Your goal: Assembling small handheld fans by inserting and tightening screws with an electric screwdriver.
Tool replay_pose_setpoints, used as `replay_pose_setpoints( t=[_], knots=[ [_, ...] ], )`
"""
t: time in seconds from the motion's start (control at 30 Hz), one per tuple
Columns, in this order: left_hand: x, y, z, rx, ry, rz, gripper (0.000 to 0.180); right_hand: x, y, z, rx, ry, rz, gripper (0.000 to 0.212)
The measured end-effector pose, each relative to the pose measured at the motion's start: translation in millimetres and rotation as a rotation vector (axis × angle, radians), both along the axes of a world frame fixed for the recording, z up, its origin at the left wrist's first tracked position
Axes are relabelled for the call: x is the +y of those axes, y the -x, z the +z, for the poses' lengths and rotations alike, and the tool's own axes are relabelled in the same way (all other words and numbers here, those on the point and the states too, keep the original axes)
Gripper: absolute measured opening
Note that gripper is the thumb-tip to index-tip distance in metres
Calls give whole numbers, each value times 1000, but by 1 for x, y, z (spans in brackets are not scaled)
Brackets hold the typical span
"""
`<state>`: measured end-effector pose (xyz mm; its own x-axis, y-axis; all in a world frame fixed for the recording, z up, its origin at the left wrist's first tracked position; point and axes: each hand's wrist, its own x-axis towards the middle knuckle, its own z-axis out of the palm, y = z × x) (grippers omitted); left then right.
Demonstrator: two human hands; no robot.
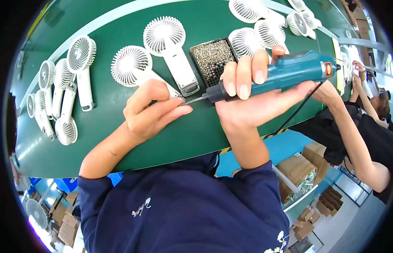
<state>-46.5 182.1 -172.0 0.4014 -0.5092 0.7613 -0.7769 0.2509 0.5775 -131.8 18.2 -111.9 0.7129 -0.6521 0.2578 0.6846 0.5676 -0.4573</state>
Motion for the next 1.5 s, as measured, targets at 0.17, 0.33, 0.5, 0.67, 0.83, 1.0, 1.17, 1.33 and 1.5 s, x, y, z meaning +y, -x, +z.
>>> replay_pose_setpoints(
  t=[0.17,0.33,0.5,0.67,0.83,1.0,1.17,1.33,1.5],
  knots=[
    [4,3,0,119,-116,9,26,-1,1,-2,-91,273,-32,72],
    [1,-13,11,27,-395,-2,23,1,-4,-2,-171,637,55,89],
    [0,-15,6,-17,-442,27,18,5,-7,-9,-198,782,123,94],
    [0,-12,0,-12,-413,45,17,9,-11,-21,-196,662,108,95],
    [2,-11,-5,-4,-362,59,18,11,-12,-23,-102,828,95,95],
    [1,-11,-5,-1,-379,53,20,14,-11,-16,-68,860,152,82],
    [1,-11,-5,-8,-409,59,25,26,-7,-7,61,682,214,19],
    [1,-11,1,-41,-510,30,31,9,-11,-12,-122,863,121,78],
    [7,-12,7,-61,-559,4,35,-24,2,10,-91,748,-94,93]
  ],
)
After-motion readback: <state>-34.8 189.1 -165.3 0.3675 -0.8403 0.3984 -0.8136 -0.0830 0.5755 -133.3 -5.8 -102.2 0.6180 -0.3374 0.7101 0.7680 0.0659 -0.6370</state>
